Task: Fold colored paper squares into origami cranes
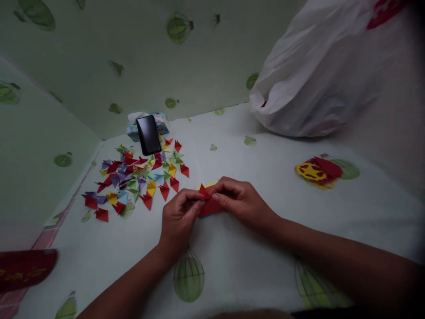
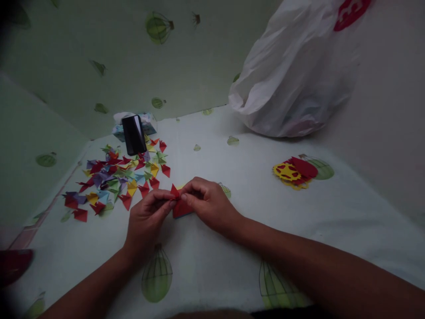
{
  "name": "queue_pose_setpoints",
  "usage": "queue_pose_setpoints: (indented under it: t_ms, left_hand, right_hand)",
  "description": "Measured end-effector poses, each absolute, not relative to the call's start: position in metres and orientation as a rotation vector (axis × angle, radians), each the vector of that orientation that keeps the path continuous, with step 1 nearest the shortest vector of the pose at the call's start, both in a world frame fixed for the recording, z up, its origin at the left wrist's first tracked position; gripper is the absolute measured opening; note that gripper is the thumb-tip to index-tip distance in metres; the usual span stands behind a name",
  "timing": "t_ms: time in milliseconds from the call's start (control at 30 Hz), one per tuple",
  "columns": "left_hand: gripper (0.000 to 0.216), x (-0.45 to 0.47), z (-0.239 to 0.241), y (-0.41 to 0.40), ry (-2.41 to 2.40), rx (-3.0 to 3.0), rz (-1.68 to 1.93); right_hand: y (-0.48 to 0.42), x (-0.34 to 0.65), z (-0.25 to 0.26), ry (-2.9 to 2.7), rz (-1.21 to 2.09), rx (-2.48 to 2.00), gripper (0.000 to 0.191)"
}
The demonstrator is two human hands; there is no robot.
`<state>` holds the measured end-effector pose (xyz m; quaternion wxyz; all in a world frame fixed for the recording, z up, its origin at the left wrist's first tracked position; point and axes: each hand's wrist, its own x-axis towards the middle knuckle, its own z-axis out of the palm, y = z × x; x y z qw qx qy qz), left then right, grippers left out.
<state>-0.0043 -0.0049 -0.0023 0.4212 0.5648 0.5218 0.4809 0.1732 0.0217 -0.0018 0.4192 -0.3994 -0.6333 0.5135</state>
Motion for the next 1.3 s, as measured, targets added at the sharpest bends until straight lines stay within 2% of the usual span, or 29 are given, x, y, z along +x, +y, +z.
queue_pose_setpoints:
  t_ms: [333, 567, 800, 1300]
  left_hand:
    - [0.011, -0.01, -0.009, -0.001, 1.274, 2.028, 1.332]
    - [0.013, -0.013, -0.008, 0.001, 1.227, 2.354, 1.339]
    - [0.012, -0.013, -0.008, 0.001, 1.248, 2.463, 1.322]
    - [0.016, -0.014, -0.004, -0.001, 1.236, 2.629, 1.287]
  right_hand:
    - [0.021, 0.172, -0.002, -1.453, 1.436, -0.981, 0.012]
    - [0.018, 0.17, -0.008, -1.065, 1.839, -0.891, 0.014]
    - [0.02, 0.168, -0.009, -0.831, 2.067, -0.793, 0.018]
    - [0.019, 0.167, -0.006, -0.8, 2.085, -0.853, 0.019]
